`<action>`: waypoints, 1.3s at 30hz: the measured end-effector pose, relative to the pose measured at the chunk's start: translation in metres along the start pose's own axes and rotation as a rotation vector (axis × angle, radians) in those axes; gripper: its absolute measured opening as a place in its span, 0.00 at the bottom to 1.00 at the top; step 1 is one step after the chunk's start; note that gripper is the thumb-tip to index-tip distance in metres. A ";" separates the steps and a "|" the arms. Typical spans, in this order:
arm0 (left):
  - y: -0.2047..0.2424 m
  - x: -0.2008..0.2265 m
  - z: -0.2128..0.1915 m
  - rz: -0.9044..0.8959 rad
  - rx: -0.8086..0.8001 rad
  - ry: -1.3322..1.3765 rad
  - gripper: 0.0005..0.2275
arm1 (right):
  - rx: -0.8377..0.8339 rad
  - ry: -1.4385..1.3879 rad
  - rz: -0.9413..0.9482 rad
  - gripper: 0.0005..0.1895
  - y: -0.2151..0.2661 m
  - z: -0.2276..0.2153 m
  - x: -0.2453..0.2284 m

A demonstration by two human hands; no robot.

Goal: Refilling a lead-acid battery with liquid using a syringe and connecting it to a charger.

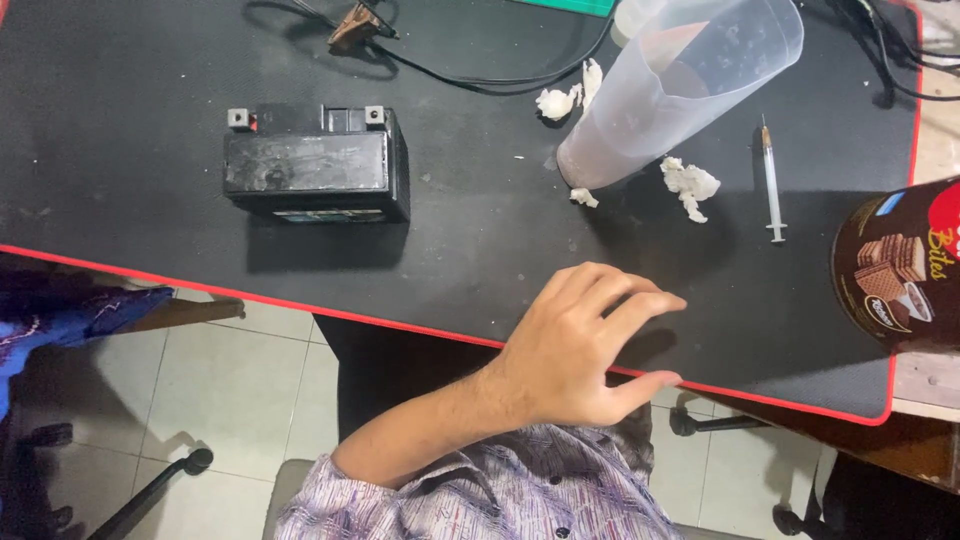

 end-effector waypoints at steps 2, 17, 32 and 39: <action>0.000 0.004 0.006 0.009 -0.004 0.002 0.21 | 0.008 -0.006 -0.012 0.18 0.019 -0.006 -0.043; 0.042 0.051 0.221 -0.043 -0.514 0.351 0.37 | 0.407 -0.025 0.442 0.38 0.253 0.028 -0.179; 0.087 0.079 0.316 0.183 -0.428 0.735 0.40 | 0.945 -0.193 1.393 0.31 0.020 -0.008 -0.275; 0.115 0.056 0.279 0.067 -0.672 0.825 0.34 | 1.608 -0.831 1.878 0.42 0.092 0.012 -0.210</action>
Point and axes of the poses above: each hand's wrist, its own y-axis away from the middle knuckle, its own z-axis out of the palm, x = y × z, the point moved 9 cm from there along -y, towards the middle knuckle, and after that the axes turned 13 degrees about x, right-handed, at the moved point
